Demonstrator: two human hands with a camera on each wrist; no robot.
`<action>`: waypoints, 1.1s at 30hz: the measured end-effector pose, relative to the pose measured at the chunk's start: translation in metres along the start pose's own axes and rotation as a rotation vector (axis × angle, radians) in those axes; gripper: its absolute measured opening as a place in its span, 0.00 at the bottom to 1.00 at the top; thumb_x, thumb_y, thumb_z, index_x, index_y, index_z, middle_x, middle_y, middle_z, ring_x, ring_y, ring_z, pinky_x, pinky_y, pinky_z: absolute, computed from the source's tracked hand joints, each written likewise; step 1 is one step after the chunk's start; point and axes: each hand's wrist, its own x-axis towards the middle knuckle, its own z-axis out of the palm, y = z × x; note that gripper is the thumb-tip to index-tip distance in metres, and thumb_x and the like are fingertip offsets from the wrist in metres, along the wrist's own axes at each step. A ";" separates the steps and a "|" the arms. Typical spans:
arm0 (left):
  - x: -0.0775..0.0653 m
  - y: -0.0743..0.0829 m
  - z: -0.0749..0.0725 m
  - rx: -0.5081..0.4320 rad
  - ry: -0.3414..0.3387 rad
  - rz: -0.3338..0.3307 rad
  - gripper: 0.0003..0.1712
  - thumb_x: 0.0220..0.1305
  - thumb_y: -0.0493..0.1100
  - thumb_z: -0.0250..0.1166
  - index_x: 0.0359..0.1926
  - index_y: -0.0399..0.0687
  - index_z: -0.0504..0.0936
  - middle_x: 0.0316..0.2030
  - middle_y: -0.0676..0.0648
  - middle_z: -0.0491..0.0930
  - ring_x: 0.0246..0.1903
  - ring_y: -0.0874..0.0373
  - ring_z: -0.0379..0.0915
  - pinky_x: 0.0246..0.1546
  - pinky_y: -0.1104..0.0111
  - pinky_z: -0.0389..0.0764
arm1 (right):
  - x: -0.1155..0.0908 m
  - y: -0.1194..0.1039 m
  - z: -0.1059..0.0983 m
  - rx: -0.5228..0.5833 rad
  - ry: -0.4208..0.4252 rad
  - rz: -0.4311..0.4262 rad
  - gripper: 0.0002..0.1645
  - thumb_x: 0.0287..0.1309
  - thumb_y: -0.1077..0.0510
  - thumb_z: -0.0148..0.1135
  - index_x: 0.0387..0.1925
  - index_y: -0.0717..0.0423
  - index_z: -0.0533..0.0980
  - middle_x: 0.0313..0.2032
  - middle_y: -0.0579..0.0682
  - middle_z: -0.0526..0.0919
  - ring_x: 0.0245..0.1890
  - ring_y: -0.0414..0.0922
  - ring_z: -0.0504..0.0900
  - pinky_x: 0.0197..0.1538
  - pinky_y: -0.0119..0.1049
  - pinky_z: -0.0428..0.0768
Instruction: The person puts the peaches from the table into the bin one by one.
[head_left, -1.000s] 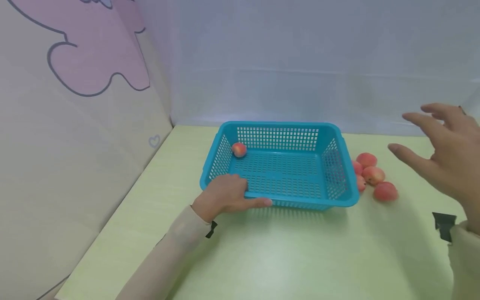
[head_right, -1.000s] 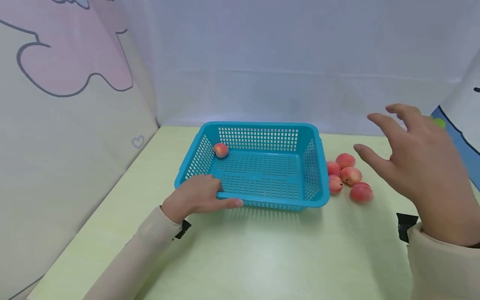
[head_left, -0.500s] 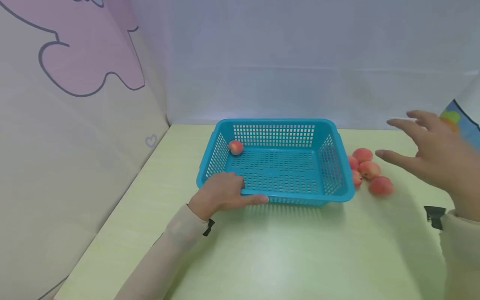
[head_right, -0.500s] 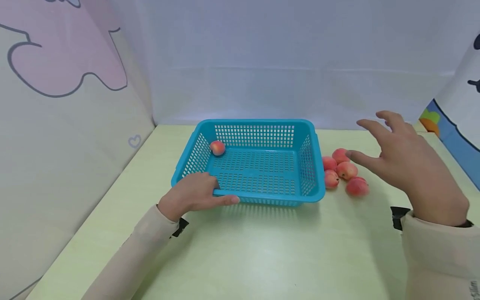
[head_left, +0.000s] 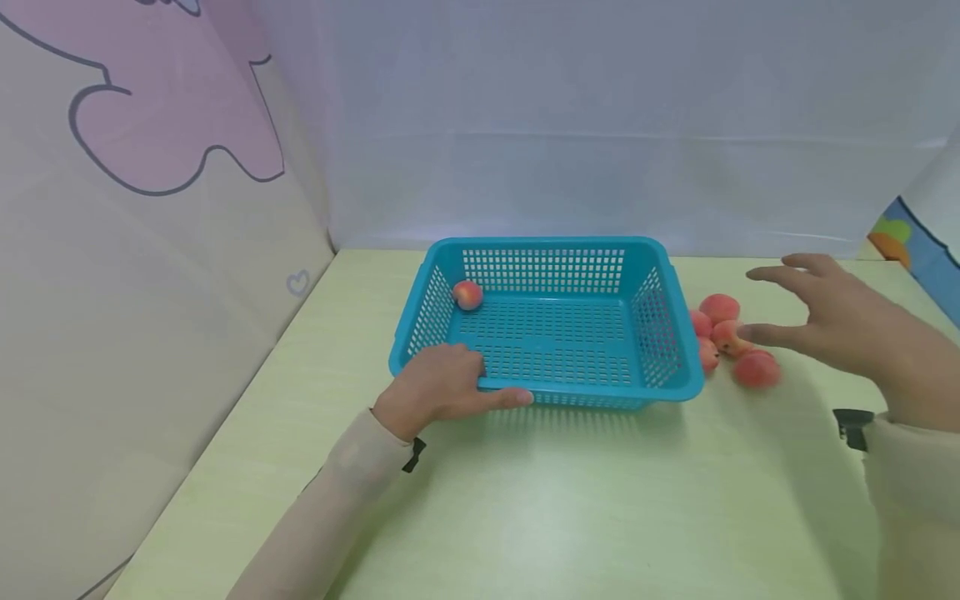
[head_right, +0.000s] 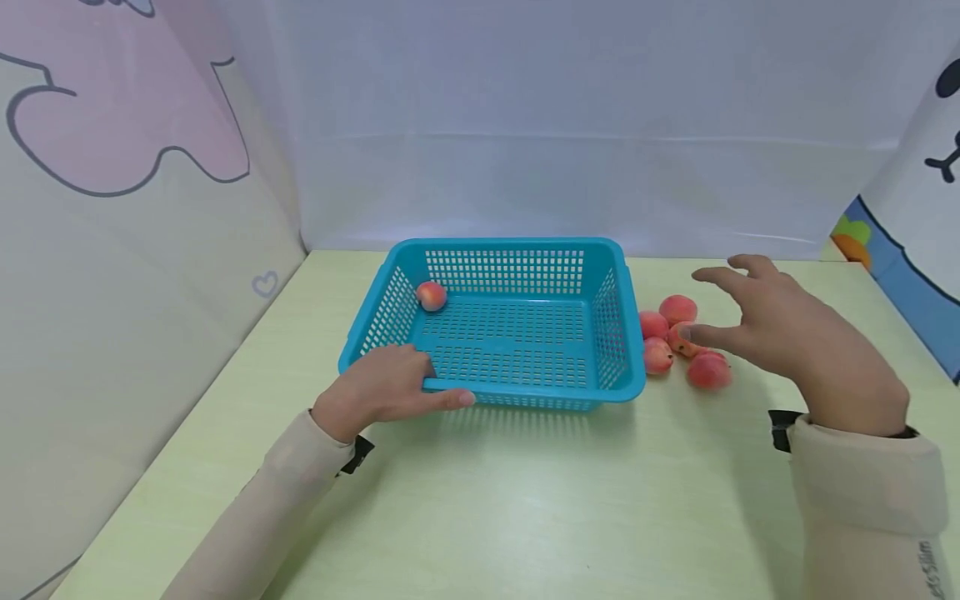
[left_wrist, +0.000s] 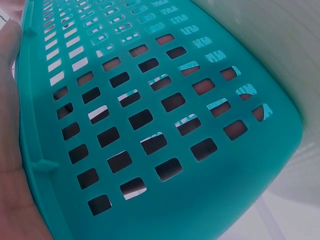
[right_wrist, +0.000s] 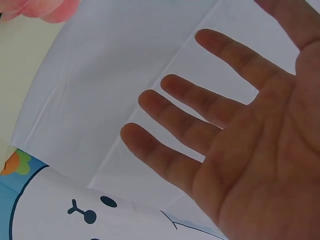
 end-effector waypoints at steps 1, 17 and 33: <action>0.000 0.000 0.000 -0.001 0.002 0.001 0.44 0.45 0.89 0.40 0.13 0.54 0.59 0.11 0.57 0.51 0.11 0.63 0.52 0.14 0.68 0.55 | 0.001 0.002 0.002 0.012 -0.027 0.000 0.54 0.51 0.33 0.66 0.64 0.67 0.59 0.62 0.78 0.49 0.56 0.73 0.54 0.46 0.73 0.63; -0.001 0.000 0.001 -0.003 -0.017 -0.008 0.44 0.44 0.89 0.40 0.13 0.54 0.59 0.11 0.56 0.51 0.11 0.63 0.51 0.14 0.68 0.54 | 0.010 0.022 0.026 0.123 -0.255 0.033 0.34 0.53 0.44 0.68 0.51 0.66 0.73 0.48 0.75 0.71 0.45 0.72 0.70 0.37 0.59 0.78; -0.001 -0.001 0.000 -0.020 -0.008 -0.008 0.44 0.44 0.89 0.41 0.13 0.54 0.59 0.11 0.57 0.51 0.11 0.63 0.51 0.14 0.67 0.54 | 0.017 0.033 0.043 0.183 -0.466 0.085 0.40 0.55 0.43 0.66 0.57 0.70 0.69 0.50 0.72 0.72 0.48 0.70 0.68 0.40 0.61 0.75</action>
